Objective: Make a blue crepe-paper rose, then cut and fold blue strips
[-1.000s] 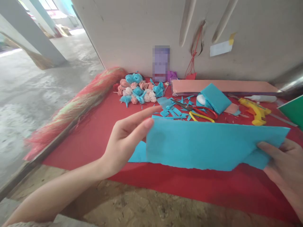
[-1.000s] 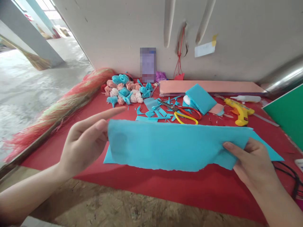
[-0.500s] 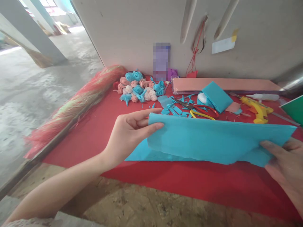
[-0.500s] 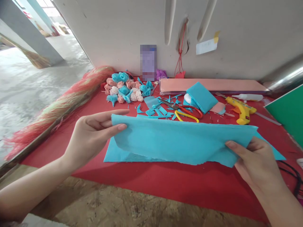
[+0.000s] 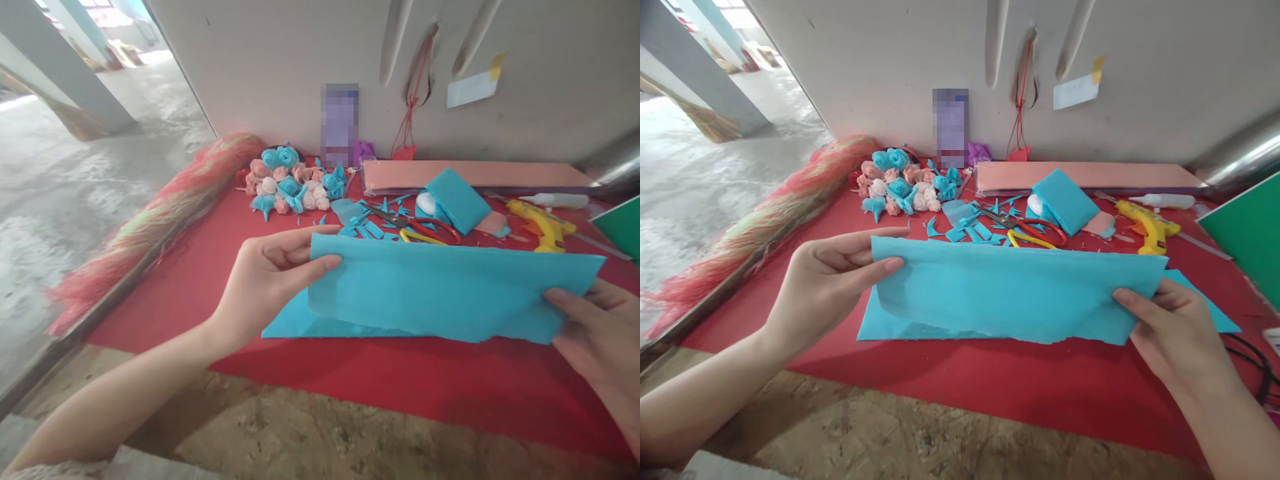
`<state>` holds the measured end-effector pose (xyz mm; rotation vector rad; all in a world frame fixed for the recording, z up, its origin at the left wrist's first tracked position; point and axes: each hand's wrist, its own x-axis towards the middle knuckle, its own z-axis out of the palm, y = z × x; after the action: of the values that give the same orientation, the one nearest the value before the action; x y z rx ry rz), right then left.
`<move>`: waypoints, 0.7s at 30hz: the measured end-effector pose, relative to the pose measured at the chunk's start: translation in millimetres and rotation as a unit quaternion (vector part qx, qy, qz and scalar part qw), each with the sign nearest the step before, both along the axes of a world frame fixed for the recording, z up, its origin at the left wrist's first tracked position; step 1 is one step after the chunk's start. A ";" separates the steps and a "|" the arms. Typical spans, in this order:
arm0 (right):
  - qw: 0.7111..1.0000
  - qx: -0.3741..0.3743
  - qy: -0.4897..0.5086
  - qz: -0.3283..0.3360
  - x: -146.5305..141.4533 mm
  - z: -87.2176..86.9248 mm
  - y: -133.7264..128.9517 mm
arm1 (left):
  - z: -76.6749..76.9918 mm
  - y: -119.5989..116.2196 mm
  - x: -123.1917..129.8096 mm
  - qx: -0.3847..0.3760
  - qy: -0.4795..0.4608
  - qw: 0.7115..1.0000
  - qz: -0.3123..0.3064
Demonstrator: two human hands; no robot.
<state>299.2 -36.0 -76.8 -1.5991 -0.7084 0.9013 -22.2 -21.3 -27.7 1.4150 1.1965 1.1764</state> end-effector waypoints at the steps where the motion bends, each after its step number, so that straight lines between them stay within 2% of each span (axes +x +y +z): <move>1: 1.000 0.006 0.015 -0.008 -0.3 0.2 0.7 | -0.1 0.1 -0.2 -0.002 -0.003 1.000 0.003; 7: 0.998 0.048 0.031 0.014 1.5 1.5 6.2 | -4.8 9.7 -4.1 -0.037 -0.047 0.998 -0.003; 13: 0.995 0.027 0.045 0.079 5.0 8.4 5.4 | -9.5 27.6 -7.3 -0.105 -0.102 0.989 0.016; 15: 0.993 0.011 0.047 0.112 5.2 15.1 2.2 | -5.9 33.0 -9.3 -0.126 -0.077 0.989 -0.020; 17: 0.989 -0.002 0.051 0.139 5.4 23.0 -1.5 | 1.1 38.8 -12.4 -0.115 -0.019 0.991 -0.070; 19: 0.983 -0.016 0.052 0.174 4.8 31.0 -4.6 | 9.8 44.8 -15.3 -0.066 0.045 0.991 -0.109; 21: 0.966 -0.043 0.037 0.252 1.0 38.3 -5.0 | 18.2 49.2 -15.4 -0.014 0.097 0.985 -0.144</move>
<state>300.2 -41.0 -38.5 -1.4731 -1.0612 1.3675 -37.7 28.0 -9.5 1.6475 1.0900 0.8342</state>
